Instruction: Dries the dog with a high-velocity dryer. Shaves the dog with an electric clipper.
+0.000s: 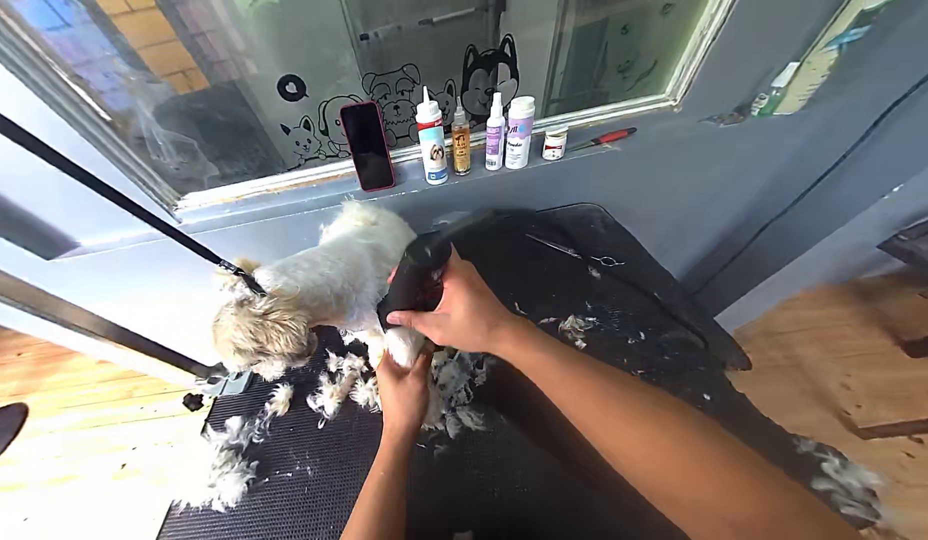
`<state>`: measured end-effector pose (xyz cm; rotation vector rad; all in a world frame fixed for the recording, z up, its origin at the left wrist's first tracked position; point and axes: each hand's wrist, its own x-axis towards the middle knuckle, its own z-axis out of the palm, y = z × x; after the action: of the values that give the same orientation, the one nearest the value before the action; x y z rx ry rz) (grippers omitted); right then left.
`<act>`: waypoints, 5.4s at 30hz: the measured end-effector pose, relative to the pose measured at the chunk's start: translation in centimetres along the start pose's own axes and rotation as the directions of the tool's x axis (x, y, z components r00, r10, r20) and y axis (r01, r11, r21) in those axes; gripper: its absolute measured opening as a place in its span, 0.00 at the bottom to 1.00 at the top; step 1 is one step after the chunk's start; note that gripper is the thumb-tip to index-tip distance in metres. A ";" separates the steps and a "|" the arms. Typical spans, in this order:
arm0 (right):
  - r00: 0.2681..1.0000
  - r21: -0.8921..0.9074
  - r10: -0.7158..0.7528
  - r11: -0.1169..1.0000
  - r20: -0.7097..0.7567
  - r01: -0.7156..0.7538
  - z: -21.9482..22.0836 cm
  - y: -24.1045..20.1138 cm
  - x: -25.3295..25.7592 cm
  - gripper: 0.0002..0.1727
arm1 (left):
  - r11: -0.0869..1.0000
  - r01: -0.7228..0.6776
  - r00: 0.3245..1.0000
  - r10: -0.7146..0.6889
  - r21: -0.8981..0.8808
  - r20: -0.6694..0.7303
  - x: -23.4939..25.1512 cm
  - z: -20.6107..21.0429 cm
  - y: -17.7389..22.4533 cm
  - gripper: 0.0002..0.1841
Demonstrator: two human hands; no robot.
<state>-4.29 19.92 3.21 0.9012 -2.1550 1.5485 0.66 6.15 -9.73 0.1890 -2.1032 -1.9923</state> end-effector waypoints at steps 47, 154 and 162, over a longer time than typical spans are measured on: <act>0.993 0.500 -0.017 0.863 -0.116 0.073 2.5 3.1 -2.5 0.36 | 0.913 -0.009 0.988 0.071 -0.407 0.136 -2.4 -3.9 -0.2 0.44; 0.952 0.754 0.165 0.650 -0.257 0.090 1.0 5.3 -1.7 0.34 | 0.938 0.291 0.906 -0.208 -0.186 0.368 -4.0 -9.5 4.4 0.45; 0.968 0.904 0.126 0.400 -0.215 0.148 4.3 8.8 -1.2 0.32 | 0.866 0.441 0.807 -0.267 -0.237 0.526 -2.9 -11.1 3.5 0.48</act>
<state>-8.85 18.11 -5.31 0.8795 -0.9221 2.7295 6.60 -3.58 -6.02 0.0297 -2.0305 -2.8633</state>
